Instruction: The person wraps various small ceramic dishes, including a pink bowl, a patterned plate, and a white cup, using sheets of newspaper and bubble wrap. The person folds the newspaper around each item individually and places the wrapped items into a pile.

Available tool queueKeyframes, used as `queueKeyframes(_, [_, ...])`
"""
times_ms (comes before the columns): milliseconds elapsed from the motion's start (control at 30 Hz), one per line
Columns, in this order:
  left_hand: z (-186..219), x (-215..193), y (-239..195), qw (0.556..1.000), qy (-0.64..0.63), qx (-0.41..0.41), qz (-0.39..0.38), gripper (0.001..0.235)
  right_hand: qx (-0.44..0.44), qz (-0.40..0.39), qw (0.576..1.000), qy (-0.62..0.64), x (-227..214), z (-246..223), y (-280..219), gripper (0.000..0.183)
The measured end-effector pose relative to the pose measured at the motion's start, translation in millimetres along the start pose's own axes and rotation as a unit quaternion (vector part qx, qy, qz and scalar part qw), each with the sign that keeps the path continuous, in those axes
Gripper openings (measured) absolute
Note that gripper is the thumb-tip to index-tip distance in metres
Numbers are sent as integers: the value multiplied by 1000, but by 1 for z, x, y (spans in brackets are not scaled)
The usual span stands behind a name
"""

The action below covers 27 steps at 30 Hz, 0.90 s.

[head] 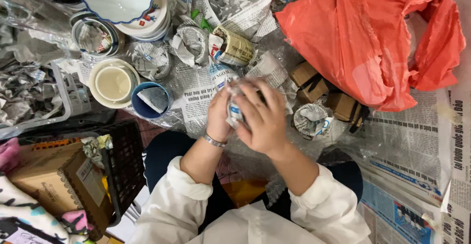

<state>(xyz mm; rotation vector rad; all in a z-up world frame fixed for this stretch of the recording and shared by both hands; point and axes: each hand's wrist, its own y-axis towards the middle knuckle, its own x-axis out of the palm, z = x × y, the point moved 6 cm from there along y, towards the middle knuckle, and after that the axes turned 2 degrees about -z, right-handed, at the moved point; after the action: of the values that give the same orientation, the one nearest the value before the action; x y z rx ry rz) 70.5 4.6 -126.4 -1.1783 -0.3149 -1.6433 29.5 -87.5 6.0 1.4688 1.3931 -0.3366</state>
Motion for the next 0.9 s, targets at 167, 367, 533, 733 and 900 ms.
queueKeyframes(167, [31,22,-11,978,168,66,-104,49,-43,38,998,-30,9,-12,0,34])
queueKeyframes(367, [28,46,-11,979,-8,-34,-199,58,-54,63,996,-16,-4,-14,-4,30])
queueKeyframes(533, [36,50,-11,977,2,7,-215,60,-73,65,995,-7,-3,-17,0,36])
queueKeyframes(733, [35,45,-13,974,97,48,-200,58,-38,75,996,18,-3,-9,-4,42])
queueKeyframes(900, [32,51,-10,954,129,64,-264,62,12,61,994,91,-9,1,-3,39])
